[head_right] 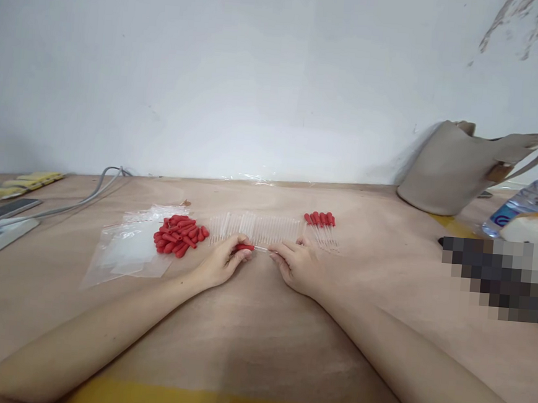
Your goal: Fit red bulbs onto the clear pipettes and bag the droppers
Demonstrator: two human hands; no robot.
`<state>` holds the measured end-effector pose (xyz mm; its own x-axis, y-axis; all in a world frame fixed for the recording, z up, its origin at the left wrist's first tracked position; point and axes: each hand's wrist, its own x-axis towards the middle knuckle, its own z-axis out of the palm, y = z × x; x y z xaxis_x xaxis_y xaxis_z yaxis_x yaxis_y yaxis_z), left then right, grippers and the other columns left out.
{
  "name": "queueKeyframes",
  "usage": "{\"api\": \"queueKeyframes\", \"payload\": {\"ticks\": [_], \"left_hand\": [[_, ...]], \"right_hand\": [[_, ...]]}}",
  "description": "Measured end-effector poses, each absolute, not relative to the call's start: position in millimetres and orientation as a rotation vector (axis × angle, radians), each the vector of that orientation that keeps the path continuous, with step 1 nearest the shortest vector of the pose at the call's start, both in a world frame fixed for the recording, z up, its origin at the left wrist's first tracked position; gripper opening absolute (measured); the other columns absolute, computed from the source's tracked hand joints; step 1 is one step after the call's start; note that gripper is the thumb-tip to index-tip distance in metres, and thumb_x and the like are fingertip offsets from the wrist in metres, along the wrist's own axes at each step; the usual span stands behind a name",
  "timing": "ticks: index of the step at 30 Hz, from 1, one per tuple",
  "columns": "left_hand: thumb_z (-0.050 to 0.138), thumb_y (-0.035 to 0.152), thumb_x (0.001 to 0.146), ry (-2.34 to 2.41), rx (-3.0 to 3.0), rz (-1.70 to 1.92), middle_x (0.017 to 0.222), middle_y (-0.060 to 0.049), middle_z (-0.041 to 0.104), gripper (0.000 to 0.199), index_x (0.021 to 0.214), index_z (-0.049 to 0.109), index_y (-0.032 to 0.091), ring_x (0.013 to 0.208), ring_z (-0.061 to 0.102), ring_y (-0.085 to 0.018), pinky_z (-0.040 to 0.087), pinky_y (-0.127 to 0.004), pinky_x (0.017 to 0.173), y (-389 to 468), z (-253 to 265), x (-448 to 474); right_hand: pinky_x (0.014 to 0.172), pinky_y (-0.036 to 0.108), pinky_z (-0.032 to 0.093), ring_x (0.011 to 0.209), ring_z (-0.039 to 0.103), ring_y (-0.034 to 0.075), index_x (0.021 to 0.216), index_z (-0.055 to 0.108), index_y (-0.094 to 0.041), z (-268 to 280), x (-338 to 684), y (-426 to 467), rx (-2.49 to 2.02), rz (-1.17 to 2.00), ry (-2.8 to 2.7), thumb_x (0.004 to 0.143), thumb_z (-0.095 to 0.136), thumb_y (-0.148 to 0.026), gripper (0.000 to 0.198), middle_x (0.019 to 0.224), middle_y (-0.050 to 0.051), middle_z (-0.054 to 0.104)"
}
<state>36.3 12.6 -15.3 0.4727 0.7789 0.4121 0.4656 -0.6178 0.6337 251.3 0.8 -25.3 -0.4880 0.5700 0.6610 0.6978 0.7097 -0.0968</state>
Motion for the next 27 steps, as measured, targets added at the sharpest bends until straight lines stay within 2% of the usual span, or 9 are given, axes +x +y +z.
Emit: {"api": "queueKeyframes", "payload": {"ticks": [11,15,21,23,27], "left_hand": [[0.047,0.033,0.087,0.829,2.029,0.815,0.067,-0.003,0.061,0.025,0.087,0.060,0.012,0.061,0.059,-0.011,0.050,-0.024,0.061,13.8,-19.4,36.9],[0.049,0.033,0.086,0.821,2.016,0.746,0.066,-0.003,0.061,0.024,0.086,0.061,0.012,0.059,0.058,-0.010,0.050,-0.023,0.059,14.0,-20.2,36.0],[0.050,0.034,0.085,0.914,1.991,0.801,0.064,-0.002,0.059,0.025,0.085,0.062,0.011,0.058,0.058,-0.010,0.050,-0.022,0.057,13.9,-22.0,38.8],[0.052,0.033,0.083,0.932,1.957,0.845,0.067,-0.002,0.061,0.025,0.088,0.062,0.011,0.059,0.059,-0.011,0.051,-0.023,0.060,13.2,-21.2,40.4],[0.059,0.032,0.079,0.960,1.932,0.923,0.078,-0.004,0.066,0.026,0.098,0.061,0.013,0.069,0.062,-0.013,0.053,-0.027,0.067,14.4,-20.0,40.6]], "right_hand": [[0.070,0.028,0.033,0.066,0.056,0.011,0.099,0.065,-0.022,-22.9,256.7,9.1,-0.874,0.102,-2.324,0.091,0.041,-0.025,0.025,0.076,0.002,0.066],[0.070,0.028,0.031,0.065,0.055,0.011,0.103,0.064,-0.024,-21.4,258.3,8.8,-0.872,0.026,-2.385,0.090,0.043,-0.023,0.025,0.079,0.002,0.066],[0.067,0.030,0.030,0.062,0.052,0.013,0.097,0.066,-0.021,-23.5,254.6,5.4,-0.938,-0.386,-2.375,0.087,0.042,-0.016,0.026,0.068,0.003,0.062],[0.066,0.029,0.033,0.063,0.052,0.014,0.098,0.064,-0.020,-25.7,256.0,8.0,-0.918,-0.356,-2.348,0.089,0.041,-0.019,0.025,0.069,0.003,0.060],[0.066,0.026,0.040,0.073,0.055,0.015,0.106,0.057,-0.018,-28.2,263.7,14.4,-0.876,-0.088,-2.286,0.091,0.040,-0.027,0.025,0.084,0.006,0.062]]}}
